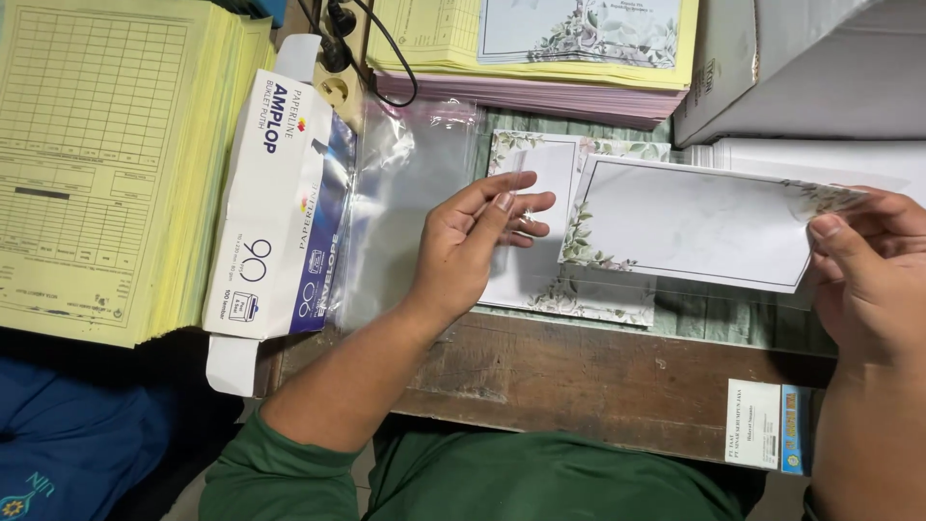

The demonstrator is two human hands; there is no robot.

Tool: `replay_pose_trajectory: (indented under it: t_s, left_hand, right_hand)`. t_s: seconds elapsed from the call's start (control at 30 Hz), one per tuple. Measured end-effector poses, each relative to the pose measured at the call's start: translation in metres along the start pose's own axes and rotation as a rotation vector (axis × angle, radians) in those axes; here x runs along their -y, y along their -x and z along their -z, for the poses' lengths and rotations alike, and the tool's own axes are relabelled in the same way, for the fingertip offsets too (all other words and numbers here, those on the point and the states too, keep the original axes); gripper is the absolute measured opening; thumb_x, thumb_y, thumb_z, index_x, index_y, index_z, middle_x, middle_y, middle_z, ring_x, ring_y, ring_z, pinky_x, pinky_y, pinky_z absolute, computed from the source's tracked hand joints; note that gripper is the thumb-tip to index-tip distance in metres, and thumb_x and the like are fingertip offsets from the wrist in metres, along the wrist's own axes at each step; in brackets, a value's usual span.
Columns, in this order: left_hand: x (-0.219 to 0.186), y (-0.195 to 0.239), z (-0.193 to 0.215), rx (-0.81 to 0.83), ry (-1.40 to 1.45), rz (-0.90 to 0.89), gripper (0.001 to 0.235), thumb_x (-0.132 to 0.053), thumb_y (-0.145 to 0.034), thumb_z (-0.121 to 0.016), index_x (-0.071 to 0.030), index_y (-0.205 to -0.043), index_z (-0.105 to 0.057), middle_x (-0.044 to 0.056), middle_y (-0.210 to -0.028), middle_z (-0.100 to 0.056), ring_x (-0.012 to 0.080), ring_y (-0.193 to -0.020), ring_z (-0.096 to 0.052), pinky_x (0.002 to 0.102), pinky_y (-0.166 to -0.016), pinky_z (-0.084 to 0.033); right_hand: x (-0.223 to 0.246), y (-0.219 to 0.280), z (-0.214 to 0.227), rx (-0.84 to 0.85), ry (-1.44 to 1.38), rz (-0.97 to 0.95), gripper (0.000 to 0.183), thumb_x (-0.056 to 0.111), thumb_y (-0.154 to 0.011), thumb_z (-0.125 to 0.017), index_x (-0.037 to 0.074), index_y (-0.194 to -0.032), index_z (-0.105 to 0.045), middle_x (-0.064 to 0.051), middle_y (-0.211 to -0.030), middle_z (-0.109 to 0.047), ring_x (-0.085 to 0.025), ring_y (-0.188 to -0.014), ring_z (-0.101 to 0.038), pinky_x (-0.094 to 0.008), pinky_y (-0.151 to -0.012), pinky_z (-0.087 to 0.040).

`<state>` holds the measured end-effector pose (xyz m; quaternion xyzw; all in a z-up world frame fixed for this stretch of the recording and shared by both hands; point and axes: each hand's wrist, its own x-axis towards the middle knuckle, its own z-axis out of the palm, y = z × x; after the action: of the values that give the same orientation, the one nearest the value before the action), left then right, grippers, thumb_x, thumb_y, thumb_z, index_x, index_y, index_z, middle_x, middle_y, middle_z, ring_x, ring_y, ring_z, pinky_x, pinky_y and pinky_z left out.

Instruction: Folding printed invitation cards and stacking them on a workbench

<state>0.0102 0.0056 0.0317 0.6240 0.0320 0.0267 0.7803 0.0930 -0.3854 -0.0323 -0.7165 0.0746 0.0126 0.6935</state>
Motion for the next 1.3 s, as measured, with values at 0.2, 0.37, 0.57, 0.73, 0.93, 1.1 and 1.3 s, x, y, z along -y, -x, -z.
replay_pose_trajectory:
  t_s: [0.2, 0.37, 0.57, 0.73, 0.93, 1.1, 1.3]
  left_hand:
    - [-0.001, 0.0, -0.004, 0.007, 0.077, -0.079, 0.024, 0.0, -0.099, -0.06, -0.01, -0.117, -0.046, 0.025, -0.119, -0.07, 0.027, -0.11, -0.071, 0.036, -0.095, -0.062]
    - [-0.008, 0.002, -0.004, 0.036, 0.031, -0.094, 0.045, 0.005, -0.087, -0.075, -0.017, -0.097, -0.038, 0.028, -0.127, -0.066, 0.0221, -0.093, -0.073, 0.031, -0.088, -0.063]
    - [-0.006, 0.007, -0.003, 0.018, -0.184, -0.165, 0.021, -0.013, -0.086, -0.083, -0.021, -0.093, -0.065, 0.009, -0.156, -0.05, 0.0319, -0.145, -0.054, 0.051, -0.117, -0.052]
    - [0.003, 0.005, -0.001, -0.136, -0.266, -0.276, 0.039, -0.003, -0.09, -0.076, -0.021, -0.107, -0.046, 0.01, -0.153, -0.045, 0.0334, -0.14, -0.057, 0.047, -0.113, -0.052]
    - [-0.01, 0.006, -0.006, -0.141, -0.443, -0.338, 0.037, -0.009, -0.087, -0.08, -0.017, -0.084, -0.044, 0.012, -0.137, -0.057, 0.0285, -0.133, -0.058, 0.04, -0.113, -0.045]
    - [-0.003, 0.007, -0.003, -0.028, -0.511, -0.313, 0.006, -0.024, -0.094, -0.079, -0.021, -0.093, -0.073, 0.009, -0.162, -0.041, 0.0305, -0.155, -0.039, 0.055, -0.129, -0.035]
    - [-0.001, 0.005, -0.004, -0.051, -0.631, -0.307, 0.013, -0.021, -0.09, -0.084, -0.023, -0.098, -0.074, 0.007, -0.161, -0.041, 0.0309, -0.155, -0.036, 0.048, -0.131, -0.03]
  right_hand:
    - [-0.009, -0.004, 0.004, -0.022, -0.007, -0.042, 0.029, 0.016, -0.103, -0.072, 0.031, -0.121, -0.055, 0.012, -0.114, -0.064, 0.002, -0.093, -0.064, -0.009, -0.059, -0.039]
    - [-0.007, -0.002, 0.0, -0.006, -0.034, -0.039, 0.03, 0.01, -0.105, -0.068, 0.033, -0.116, -0.051, 0.015, -0.117, -0.06, 0.005, -0.095, -0.057, -0.008, -0.056, -0.029]
    - [-0.014, -0.001, 0.002, 0.024, -0.129, 0.006, 0.033, 0.004, -0.105, -0.072, 0.026, -0.123, -0.057, 0.007, -0.116, -0.066, -0.004, -0.108, -0.068, -0.018, -0.097, -0.06]
    - [-0.01, 0.001, 0.001, 0.069, -0.113, 0.042, 0.029, 0.005, -0.105, -0.07, 0.024, -0.123, -0.06, 0.007, -0.12, -0.068, -0.004, -0.11, -0.067, -0.016, -0.097, -0.057]
    - [-0.01, 0.002, -0.001, 0.076, -0.119, 0.053, 0.028, 0.006, -0.103, -0.072, 0.023, -0.123, -0.062, 0.007, -0.119, -0.068, -0.003, -0.108, -0.067, -0.014, -0.092, -0.056]
    - [-0.01, 0.002, -0.002, 0.094, -0.125, 0.058, 0.026, 0.003, -0.104, -0.07, 0.021, -0.121, -0.062, 0.005, -0.114, -0.068, -0.003, -0.105, -0.068, -0.015, -0.094, -0.056]
    - [-0.016, -0.001, 0.004, 0.071, -0.134, 0.043, 0.031, 0.003, -0.104, -0.071, 0.025, -0.124, -0.06, 0.007, -0.121, -0.067, -0.004, -0.111, -0.066, -0.016, -0.092, -0.055]
